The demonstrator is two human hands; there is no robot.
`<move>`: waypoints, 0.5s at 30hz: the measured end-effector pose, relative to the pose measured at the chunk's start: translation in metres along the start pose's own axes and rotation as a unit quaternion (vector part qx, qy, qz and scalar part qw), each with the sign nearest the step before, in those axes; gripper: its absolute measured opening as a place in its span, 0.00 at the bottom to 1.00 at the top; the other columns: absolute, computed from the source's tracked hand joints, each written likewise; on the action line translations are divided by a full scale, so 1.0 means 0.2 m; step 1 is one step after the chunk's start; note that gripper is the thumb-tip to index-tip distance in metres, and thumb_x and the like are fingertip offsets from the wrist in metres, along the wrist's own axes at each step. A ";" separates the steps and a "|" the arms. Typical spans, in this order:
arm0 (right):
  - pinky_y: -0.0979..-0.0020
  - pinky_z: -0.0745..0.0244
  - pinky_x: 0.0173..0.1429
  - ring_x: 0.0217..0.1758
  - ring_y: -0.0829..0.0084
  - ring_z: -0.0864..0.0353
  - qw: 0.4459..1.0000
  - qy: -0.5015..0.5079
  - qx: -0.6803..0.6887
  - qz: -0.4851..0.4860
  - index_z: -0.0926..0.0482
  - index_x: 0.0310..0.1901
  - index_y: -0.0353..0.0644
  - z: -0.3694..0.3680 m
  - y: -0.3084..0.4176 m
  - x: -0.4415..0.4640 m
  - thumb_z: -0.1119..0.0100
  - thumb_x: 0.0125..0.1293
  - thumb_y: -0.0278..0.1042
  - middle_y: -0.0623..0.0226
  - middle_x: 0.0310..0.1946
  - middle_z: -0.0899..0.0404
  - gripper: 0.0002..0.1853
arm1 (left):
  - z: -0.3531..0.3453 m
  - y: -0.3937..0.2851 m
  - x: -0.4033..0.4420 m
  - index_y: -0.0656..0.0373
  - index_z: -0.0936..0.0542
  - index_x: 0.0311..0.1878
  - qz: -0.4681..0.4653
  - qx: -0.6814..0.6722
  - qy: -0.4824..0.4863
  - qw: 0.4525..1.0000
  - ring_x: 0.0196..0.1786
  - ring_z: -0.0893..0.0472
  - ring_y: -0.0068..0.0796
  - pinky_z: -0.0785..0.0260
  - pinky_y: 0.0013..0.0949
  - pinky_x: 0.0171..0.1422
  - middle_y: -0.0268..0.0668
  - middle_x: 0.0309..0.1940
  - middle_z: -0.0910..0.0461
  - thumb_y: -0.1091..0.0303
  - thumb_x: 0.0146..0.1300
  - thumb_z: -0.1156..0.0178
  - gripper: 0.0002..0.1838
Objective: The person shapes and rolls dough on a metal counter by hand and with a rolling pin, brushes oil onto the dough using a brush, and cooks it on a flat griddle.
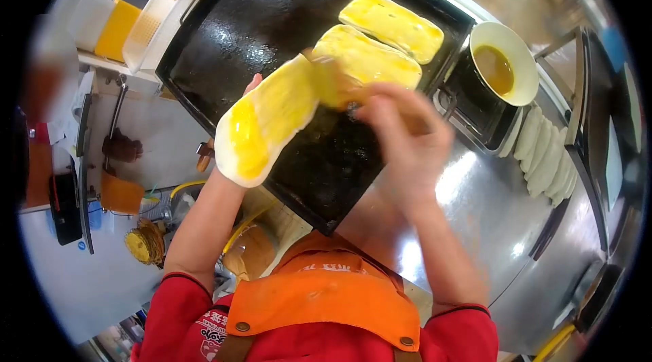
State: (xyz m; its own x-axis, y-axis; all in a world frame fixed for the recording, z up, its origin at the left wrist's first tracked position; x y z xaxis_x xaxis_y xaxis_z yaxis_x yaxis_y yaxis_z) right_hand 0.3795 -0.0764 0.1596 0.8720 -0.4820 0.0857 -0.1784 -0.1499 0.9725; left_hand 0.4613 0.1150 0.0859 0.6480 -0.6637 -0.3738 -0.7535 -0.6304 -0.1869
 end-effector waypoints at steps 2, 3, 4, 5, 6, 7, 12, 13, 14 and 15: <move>0.75 0.22 0.43 0.39 0.74 0.17 0.982 0.097 -0.135 0.095 0.17 0.46 0.40 -0.19 0.07 -0.12 0.36 0.61 0.20 0.61 0.41 0.16 0.12 | 0.04 -0.01 0.07 0.58 0.21 0.56 -0.052 0.067 -0.012 0.996 0.45 0.15 0.38 0.22 0.39 0.52 0.40 0.46 0.16 0.49 0.73 0.51 0.23; 0.73 0.22 0.44 0.39 0.70 0.16 0.970 0.112 -0.131 0.169 0.18 0.46 0.40 -0.26 0.16 -0.18 0.35 0.58 0.19 0.58 0.42 0.16 0.13 | 0.07 -0.03 0.08 0.55 0.20 0.54 -0.113 0.101 -0.098 0.984 0.43 0.16 0.35 0.23 0.37 0.49 0.36 0.43 0.16 0.47 0.72 0.50 0.22; 0.71 0.21 0.45 0.41 0.67 0.15 0.966 0.140 -0.136 0.172 0.19 0.46 0.39 -0.28 0.19 -0.23 0.35 0.57 0.17 0.57 0.43 0.17 0.15 | 0.07 -0.07 0.07 0.55 0.20 0.54 -0.123 0.119 -0.109 0.979 0.46 0.17 0.33 0.24 0.36 0.53 0.36 0.45 0.16 0.46 0.72 0.50 0.23; 0.71 0.21 0.45 0.42 0.68 0.15 0.968 0.156 -0.112 0.163 0.19 0.47 0.38 -0.25 0.22 -0.25 0.35 0.57 0.17 0.57 0.43 0.17 0.15 | 0.06 -0.10 0.07 0.56 0.21 0.54 -0.125 0.113 -0.097 0.981 0.47 0.17 0.33 0.24 0.36 0.54 0.36 0.46 0.16 0.46 0.72 0.50 0.23; 0.71 0.20 0.45 0.43 0.69 0.15 0.969 0.173 -0.087 0.154 0.19 0.47 0.36 -0.23 0.26 -0.26 0.35 0.58 0.17 0.57 0.43 0.16 0.15 | 0.06 -0.14 0.07 0.56 0.21 0.54 -0.127 0.106 -0.087 0.982 0.48 0.17 0.32 0.24 0.36 0.55 0.37 0.47 0.16 0.46 0.72 0.50 0.24; 0.72 0.20 0.46 0.43 0.68 0.15 0.985 0.162 0.007 0.062 0.20 0.47 0.34 -0.20 0.24 -0.23 0.36 0.59 0.18 0.57 0.42 0.16 0.13 | 0.05 -0.18 0.11 0.57 0.22 0.56 -0.106 0.113 -0.031 0.987 0.51 0.17 0.33 0.25 0.36 0.58 0.37 0.50 0.17 0.47 0.72 0.50 0.24; 0.72 0.17 0.47 0.38 0.65 0.14 0.962 0.139 0.162 -0.170 0.20 0.46 0.28 -0.10 0.00 -0.09 0.41 0.66 0.26 0.57 0.40 0.16 0.10 | -0.09 0.01 0.11 0.57 0.26 0.64 -0.118 0.220 -0.081 0.965 0.57 0.21 0.36 0.30 0.41 0.65 0.38 0.57 0.21 0.45 0.74 0.54 0.28; 0.69 0.16 0.45 0.35 0.63 0.13 0.951 0.106 0.199 -0.213 0.20 0.46 0.28 -0.05 -0.12 -0.07 0.42 0.67 0.29 0.54 0.40 0.17 0.12 | -0.09 0.09 0.12 0.57 0.27 0.64 -0.047 0.174 -0.059 0.982 0.58 0.22 0.37 0.31 0.43 0.66 0.39 0.58 0.22 0.45 0.74 0.54 0.28; 0.68 0.15 0.42 0.35 0.62 0.13 0.951 0.083 0.199 -0.224 0.20 0.47 0.29 0.02 -0.16 -0.04 0.42 0.67 0.29 0.53 0.39 0.17 0.12 | -0.09 0.16 0.12 0.58 0.27 0.64 0.023 0.128 -0.035 0.991 0.59 0.22 0.38 0.33 0.44 0.67 0.40 0.59 0.23 0.46 0.74 0.55 0.28; 0.68 0.15 0.42 0.35 0.62 0.13 0.955 0.073 0.187 -0.220 0.20 0.46 0.29 0.09 -0.17 -0.02 0.42 0.67 0.29 0.53 0.39 0.17 0.12 | -0.08 0.18 0.13 0.59 0.26 0.62 0.049 0.079 0.001 0.996 0.57 0.21 0.38 0.30 0.42 0.64 0.41 0.57 0.21 0.47 0.73 0.53 0.27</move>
State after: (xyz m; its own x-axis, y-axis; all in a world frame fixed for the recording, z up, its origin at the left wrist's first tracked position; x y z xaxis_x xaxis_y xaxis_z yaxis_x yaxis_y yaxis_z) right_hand 0.3736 -0.0841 0.1228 0.9494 -0.1801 -0.2573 0.0930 -0.6215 0.7779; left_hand 0.4529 0.0697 0.0836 0.5707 -0.7198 -0.3951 -0.8210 -0.4918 -0.2899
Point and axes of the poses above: each hand's wrist, its own x-axis towards the middle knuckle, its own z-axis out of the back of the hand, y = z × x, the point moved 10 cm from there along x, towards the middle knuckle
